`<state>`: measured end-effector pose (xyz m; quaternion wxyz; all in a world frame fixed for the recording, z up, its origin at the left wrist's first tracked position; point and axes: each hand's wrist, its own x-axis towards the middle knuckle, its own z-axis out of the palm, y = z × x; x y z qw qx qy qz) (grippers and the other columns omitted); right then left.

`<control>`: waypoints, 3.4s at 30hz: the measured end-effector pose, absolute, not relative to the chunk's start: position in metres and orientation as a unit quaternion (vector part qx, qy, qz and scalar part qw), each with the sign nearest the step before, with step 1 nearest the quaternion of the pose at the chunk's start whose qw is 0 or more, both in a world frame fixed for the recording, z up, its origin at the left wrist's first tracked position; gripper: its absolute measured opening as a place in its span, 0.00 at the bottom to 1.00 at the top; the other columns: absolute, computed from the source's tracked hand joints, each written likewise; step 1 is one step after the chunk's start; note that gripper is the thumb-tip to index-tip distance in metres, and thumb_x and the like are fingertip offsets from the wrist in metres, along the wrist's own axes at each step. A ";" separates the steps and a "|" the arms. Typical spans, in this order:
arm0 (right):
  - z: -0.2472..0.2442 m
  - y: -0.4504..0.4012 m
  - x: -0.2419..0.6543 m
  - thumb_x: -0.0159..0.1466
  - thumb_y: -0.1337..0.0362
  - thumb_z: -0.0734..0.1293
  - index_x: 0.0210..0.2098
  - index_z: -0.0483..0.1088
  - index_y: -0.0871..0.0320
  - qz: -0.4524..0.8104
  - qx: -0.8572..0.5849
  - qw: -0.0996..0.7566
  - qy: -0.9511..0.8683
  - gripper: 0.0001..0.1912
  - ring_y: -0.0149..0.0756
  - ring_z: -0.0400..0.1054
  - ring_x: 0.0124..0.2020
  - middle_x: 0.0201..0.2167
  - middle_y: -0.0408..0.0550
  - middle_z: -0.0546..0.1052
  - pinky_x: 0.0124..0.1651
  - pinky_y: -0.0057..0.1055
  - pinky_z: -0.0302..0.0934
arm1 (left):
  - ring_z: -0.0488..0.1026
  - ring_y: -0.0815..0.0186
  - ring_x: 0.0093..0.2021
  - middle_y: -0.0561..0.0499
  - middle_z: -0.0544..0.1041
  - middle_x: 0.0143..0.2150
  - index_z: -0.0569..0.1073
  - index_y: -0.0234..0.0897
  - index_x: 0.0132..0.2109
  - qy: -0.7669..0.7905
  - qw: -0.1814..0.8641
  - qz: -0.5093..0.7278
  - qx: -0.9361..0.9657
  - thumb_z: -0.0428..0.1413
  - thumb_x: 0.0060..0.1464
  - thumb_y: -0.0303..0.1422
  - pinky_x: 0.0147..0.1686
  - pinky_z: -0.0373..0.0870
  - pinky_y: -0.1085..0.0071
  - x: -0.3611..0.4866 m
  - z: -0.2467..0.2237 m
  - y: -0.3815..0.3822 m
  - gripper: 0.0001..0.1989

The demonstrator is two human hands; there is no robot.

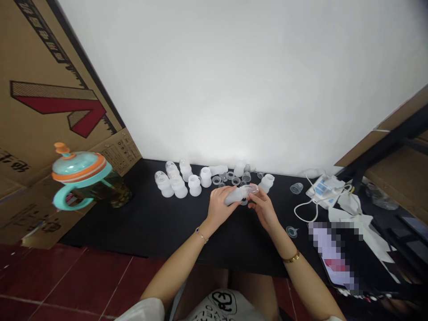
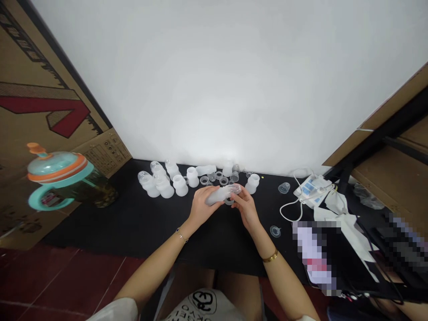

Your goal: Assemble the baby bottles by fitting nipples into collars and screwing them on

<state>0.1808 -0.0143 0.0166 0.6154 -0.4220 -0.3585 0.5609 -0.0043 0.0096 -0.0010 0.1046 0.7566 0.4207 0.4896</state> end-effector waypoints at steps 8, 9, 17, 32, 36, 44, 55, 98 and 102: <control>0.018 -0.015 0.181 0.53 0.59 0.79 0.49 0.78 0.49 0.562 -0.423 0.614 -0.358 0.23 0.32 0.68 0.34 0.41 0.43 0.77 0.28 0.25 0.66 | 0.76 0.53 0.52 0.46 0.80 0.52 0.76 0.43 0.55 0.422 0.104 0.491 0.755 0.68 0.52 0.39 0.56 0.70 0.52 -0.004 -0.001 0.009 0.24; 0.018 -0.015 0.181 0.53 0.59 0.79 0.49 0.78 0.49 0.562 -0.423 0.613 -0.359 0.23 0.32 0.68 0.34 0.41 0.43 0.77 0.28 0.25 0.66 | 0.76 0.53 0.52 0.46 0.80 0.52 0.76 0.43 0.55 0.422 0.105 0.490 0.756 0.67 0.52 0.39 0.56 0.70 0.52 -0.004 -0.001 0.009 0.24; 0.020 -0.015 0.181 0.53 0.59 0.79 0.48 0.77 0.49 0.560 -0.432 0.606 -0.365 0.23 0.33 0.69 0.32 0.40 0.43 0.77 0.27 0.27 0.66 | 0.77 0.53 0.52 0.46 0.81 0.51 0.76 0.43 0.55 0.420 0.110 0.487 0.758 0.68 0.51 0.39 0.54 0.72 0.53 -0.004 0.001 0.008 0.23; 0.021 -0.015 0.181 0.54 0.58 0.78 0.48 0.77 0.51 0.573 -0.424 0.600 -0.364 0.22 0.31 0.68 0.29 0.36 0.42 0.75 0.27 0.26 0.64 | 0.77 0.54 0.50 0.46 0.80 0.50 0.76 0.42 0.55 0.399 0.112 0.489 0.767 0.68 0.52 0.40 0.53 0.74 0.54 -0.005 0.004 0.008 0.24; 0.020 -0.015 0.181 0.55 0.58 0.78 0.48 0.77 0.51 0.575 -0.422 0.599 -0.365 0.21 0.30 0.67 0.28 0.36 0.42 0.75 0.27 0.27 0.63 | 0.77 0.54 0.51 0.46 0.80 0.51 0.76 0.43 0.55 0.401 0.121 0.486 0.767 0.68 0.52 0.40 0.53 0.74 0.54 -0.006 0.004 0.007 0.24; 0.018 -0.014 0.181 0.56 0.57 0.77 0.48 0.77 0.53 0.577 -0.426 0.591 -0.368 0.21 0.30 0.67 0.26 0.31 0.41 0.75 0.27 0.27 0.62 | 0.76 0.53 0.51 0.45 0.80 0.51 0.76 0.44 0.55 0.402 0.133 0.493 0.760 0.68 0.52 0.40 0.54 0.75 0.53 -0.005 0.003 0.007 0.24; 0.017 -0.013 0.184 0.56 0.56 0.77 0.48 0.77 0.53 0.575 -0.424 0.583 -0.388 0.21 0.29 0.65 0.24 0.30 0.41 0.74 0.26 0.27 0.62 | 0.76 0.56 0.50 0.47 0.80 0.49 0.77 0.45 0.55 0.400 0.151 0.491 0.759 0.68 0.51 0.40 0.53 0.76 0.56 -0.007 0.004 0.008 0.24; 0.010 -0.020 0.177 0.62 0.54 0.72 0.73 0.50 0.50 0.370 -0.492 0.431 -0.660 0.45 0.37 0.71 0.30 0.40 0.46 0.81 0.33 0.31 0.65 | 0.73 0.66 0.32 0.56 0.76 0.37 0.51 0.49 0.73 0.434 0.298 0.328 0.785 0.64 0.50 0.40 0.36 0.69 0.72 -0.006 0.016 -0.002 0.48; 0.012 -0.022 0.176 0.62 0.55 0.72 0.73 0.50 0.51 0.382 -0.491 0.425 -0.657 0.45 0.35 0.69 0.28 0.36 0.44 0.81 0.31 0.30 0.63 | 0.75 0.64 0.34 0.55 0.77 0.38 0.52 0.48 0.73 0.433 0.276 0.328 0.793 0.65 0.50 0.42 0.37 0.70 0.70 -0.006 0.015 -0.002 0.48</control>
